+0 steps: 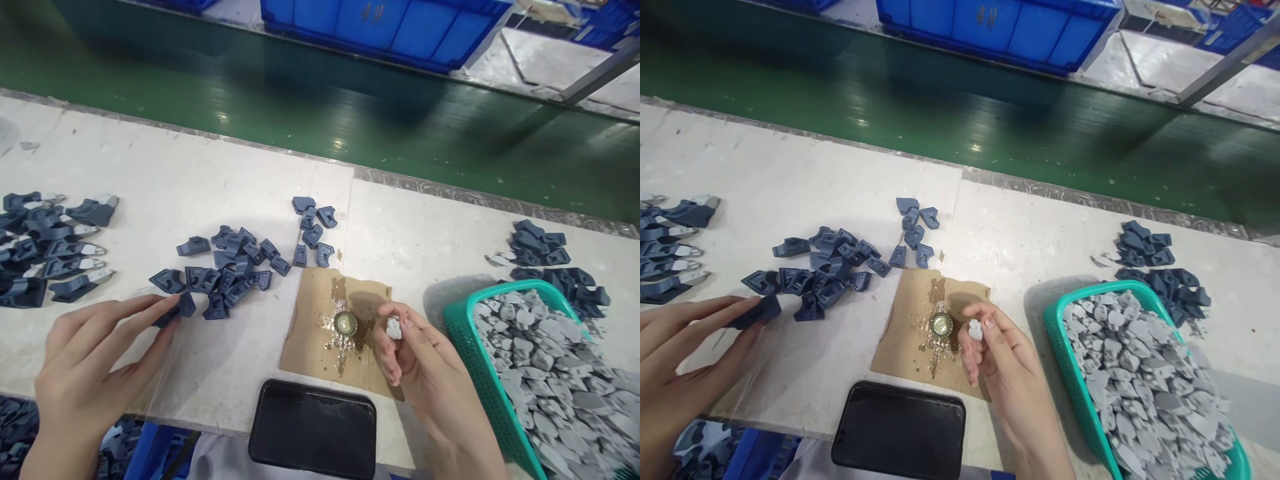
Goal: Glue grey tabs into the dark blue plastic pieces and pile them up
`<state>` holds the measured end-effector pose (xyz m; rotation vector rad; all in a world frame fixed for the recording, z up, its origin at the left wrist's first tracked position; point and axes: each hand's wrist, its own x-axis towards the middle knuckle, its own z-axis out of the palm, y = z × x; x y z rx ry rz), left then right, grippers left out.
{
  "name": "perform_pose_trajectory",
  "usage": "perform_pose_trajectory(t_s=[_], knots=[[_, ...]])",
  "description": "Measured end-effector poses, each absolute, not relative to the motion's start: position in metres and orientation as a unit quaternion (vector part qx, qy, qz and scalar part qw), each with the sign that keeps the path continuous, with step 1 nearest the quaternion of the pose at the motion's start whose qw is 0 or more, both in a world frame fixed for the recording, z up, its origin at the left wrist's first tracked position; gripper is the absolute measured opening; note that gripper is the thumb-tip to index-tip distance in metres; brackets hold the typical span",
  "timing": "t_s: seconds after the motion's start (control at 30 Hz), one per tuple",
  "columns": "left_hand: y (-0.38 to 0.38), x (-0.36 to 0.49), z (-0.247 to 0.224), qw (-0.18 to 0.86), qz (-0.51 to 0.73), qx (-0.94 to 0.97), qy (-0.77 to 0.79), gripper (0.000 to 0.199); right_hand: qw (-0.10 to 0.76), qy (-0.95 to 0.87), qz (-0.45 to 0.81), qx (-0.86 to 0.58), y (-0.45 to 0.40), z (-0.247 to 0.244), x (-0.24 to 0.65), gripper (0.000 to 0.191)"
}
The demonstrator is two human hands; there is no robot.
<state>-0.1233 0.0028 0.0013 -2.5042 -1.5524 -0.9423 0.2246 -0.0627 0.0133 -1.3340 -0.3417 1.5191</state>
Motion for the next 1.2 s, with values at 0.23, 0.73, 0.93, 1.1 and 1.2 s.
perform_pose_trajectory(t_s=[0.23, 0.73, 0.93, 1.1, 1.2], knots=[[-0.024, -0.049, 0.025, -0.332, -0.478, -0.500, -0.641, 0.023, 0.510, -0.162, 0.649, -0.541, -0.063, 0.013, 0.224, 0.031], [-0.021, 0.009, 0.009, -0.815, -0.281, -0.305, -0.406, 0.022, 0.424, -0.531, 0.280, -0.678, -0.076, -0.007, 0.225, 0.004], [-0.013, 0.011, 0.011, -0.839, -0.265, -0.257, -0.400, 0.021, 0.366, -0.608, 0.245, -0.661, -0.076, -0.004, 0.223, 0.008], [-0.015, 0.013, 0.006, -0.843, -0.262, -0.265, -0.389, 0.026, 0.344, -0.654, 0.238, -0.630, -0.076, -0.007, 0.222, 0.014], [-0.016, 0.014, 0.006, -0.804, -0.282, -0.308, -0.423, 0.017, 0.352, -0.656, 0.228, -0.628, -0.077, -0.007, 0.223, 0.015]])
